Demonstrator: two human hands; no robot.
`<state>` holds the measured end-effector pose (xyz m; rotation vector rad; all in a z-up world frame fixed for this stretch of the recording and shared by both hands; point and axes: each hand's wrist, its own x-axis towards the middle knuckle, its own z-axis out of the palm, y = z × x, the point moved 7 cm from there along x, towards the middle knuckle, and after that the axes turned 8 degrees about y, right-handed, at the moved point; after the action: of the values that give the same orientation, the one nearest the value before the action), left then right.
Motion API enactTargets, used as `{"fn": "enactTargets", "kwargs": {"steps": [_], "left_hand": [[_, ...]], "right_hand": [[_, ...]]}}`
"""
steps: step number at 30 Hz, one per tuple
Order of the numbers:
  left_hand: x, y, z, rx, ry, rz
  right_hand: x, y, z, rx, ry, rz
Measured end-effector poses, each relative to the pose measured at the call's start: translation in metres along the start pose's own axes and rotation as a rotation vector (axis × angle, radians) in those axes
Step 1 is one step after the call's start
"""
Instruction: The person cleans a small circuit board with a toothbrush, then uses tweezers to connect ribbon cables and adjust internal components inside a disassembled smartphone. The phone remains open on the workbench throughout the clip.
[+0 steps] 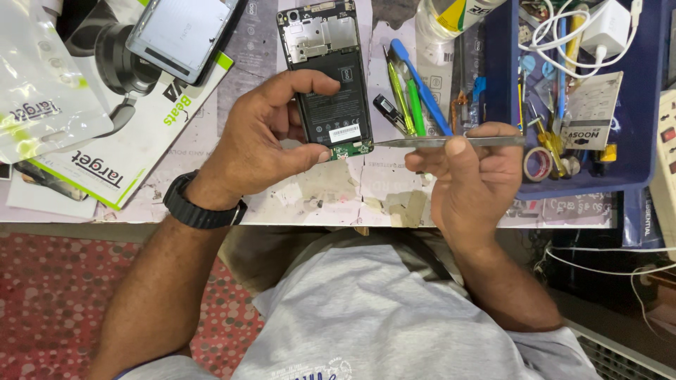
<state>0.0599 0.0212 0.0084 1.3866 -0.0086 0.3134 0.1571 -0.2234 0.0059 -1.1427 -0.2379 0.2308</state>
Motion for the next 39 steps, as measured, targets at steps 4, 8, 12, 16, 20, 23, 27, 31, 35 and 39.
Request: {"fn": "enactTargets", "kwargs": {"steps": [4, 8, 12, 16, 20, 23, 27, 31, 35, 39], "left_hand": [[0.0, 0.0, -0.001, 0.04, 0.018, -0.013], [0.001, -0.001, 0.0, 0.017, 0.016, -0.015], [0.002, -0.003, 0.001, -0.008, 0.019, -0.001], [0.002, -0.005, 0.001, 0.002, 0.02, -0.011], [0.002, -0.006, 0.001, 0.008, 0.017, -0.011], [0.001, -0.006, 0.001, -0.003, 0.016, -0.002], [0.002, -0.006, 0.0, 0.009, 0.017, -0.008], [0.001, -0.006, 0.001, 0.008, 0.017, -0.006], [0.002, -0.006, 0.001, 0.009, 0.015, -0.003], [0.001, -0.006, 0.0, 0.001, 0.014, 0.0]], "right_hand": [[0.002, 0.001, 0.0, -0.032, 0.006, -0.004], [0.002, 0.003, 0.0, -0.029, 0.026, 0.003], [0.002, 0.004, 0.002, -0.02, 0.024, 0.002], [0.003, 0.006, 0.003, -0.014, 0.044, 0.004], [0.004, 0.009, 0.004, -0.014, 0.06, 0.004], [0.004, 0.01, 0.002, -0.036, 0.083, 0.012], [0.006, 0.012, 0.0, -0.035, 0.089, 0.031], [0.008, 0.013, -0.003, -0.007, 0.098, 0.056], [0.01, 0.013, -0.005, -0.013, 0.105, 0.067], [0.012, 0.015, -0.006, -0.016, 0.122, 0.077]]}}
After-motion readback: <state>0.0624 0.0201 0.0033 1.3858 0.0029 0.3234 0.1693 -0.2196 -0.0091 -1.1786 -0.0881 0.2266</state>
